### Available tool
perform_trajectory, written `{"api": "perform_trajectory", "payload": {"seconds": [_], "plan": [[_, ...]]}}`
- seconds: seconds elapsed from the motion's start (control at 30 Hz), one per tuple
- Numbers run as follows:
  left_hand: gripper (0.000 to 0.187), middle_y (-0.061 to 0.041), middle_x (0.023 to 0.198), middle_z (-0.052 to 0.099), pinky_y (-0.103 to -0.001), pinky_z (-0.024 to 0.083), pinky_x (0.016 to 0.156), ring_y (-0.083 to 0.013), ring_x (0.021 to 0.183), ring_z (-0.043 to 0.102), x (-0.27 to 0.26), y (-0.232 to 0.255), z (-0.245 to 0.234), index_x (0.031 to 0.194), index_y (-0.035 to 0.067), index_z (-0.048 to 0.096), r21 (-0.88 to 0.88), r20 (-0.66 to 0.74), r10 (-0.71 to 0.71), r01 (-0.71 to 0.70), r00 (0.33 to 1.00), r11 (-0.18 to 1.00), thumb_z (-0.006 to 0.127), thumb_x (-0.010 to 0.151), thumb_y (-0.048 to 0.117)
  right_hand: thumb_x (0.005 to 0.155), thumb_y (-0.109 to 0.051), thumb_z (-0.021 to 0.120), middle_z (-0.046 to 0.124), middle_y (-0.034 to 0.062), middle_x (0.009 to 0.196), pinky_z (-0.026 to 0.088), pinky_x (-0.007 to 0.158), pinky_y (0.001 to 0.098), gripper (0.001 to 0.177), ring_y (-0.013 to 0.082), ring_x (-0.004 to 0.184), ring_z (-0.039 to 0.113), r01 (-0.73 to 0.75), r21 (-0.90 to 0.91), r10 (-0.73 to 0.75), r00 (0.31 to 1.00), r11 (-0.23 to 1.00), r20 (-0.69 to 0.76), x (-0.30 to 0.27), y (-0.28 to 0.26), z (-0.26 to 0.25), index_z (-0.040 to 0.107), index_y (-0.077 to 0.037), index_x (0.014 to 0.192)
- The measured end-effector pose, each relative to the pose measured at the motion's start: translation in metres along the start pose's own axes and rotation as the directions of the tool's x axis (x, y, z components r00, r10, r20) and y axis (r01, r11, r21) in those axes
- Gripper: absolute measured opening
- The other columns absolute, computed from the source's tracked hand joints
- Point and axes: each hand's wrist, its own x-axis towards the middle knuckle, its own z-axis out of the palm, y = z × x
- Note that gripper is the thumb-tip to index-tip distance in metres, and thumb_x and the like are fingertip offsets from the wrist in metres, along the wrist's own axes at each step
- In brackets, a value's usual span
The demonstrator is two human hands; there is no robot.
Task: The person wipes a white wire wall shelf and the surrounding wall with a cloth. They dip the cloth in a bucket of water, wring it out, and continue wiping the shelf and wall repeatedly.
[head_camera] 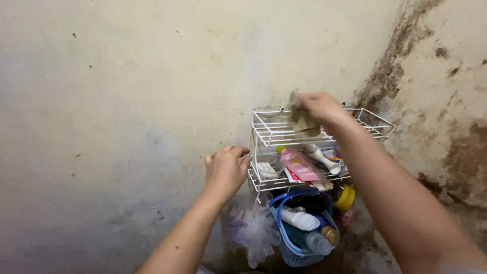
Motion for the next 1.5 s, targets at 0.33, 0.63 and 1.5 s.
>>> {"api": "perform_trajectory", "payload": {"seconds": [0.33,0.63,1.5], "plan": [[0.021,-0.008,0.099,0.076,-0.050,0.041,0.089,-0.0295,0.095,0.071,0.040,0.046,0.035,0.103,0.013,0.075,-0.045,-0.168,-0.053,0.046,0.984,0.998,0.070,0.091,0.030,0.084,-0.032,0.079,0.074,0.0104,0.073,0.056,0.054,0.0357,0.024,0.0203,0.057,0.068,0.278,-0.723,-0.043,0.944,0.632,0.326,0.042,-0.002,0.061,0.082,-0.026,0.107],[0.017,-0.007,0.093,0.077,-0.049,0.044,0.086,-0.0298,0.088,0.071,0.042,0.047,0.045,0.092,0.014,0.078,-0.049,-0.196,-0.019,0.009,0.980,0.999,0.069,0.092,0.028,0.075,-0.032,0.086,0.080,0.0067,0.097,0.057,0.078,0.0390,0.032,0.0257,0.083,0.075,0.406,-0.853,-0.100,0.913,0.329,0.396,0.087,0.059,-0.036,0.082,-0.031,0.107],[0.016,-0.006,0.091,0.077,-0.049,0.041,0.085,-0.0280,0.083,0.070,0.043,0.051,0.044,0.089,0.013,0.074,0.096,-0.211,0.092,-0.073,0.973,0.993,0.067,0.092,0.027,0.084,-0.018,0.068,0.074,0.0106,0.108,0.060,0.083,0.0406,0.038,0.0314,0.087,0.076,0.500,-0.703,-0.380,0.861,0.505,0.340,0.047,-0.004,0.038,0.074,-0.025,0.121]]}}
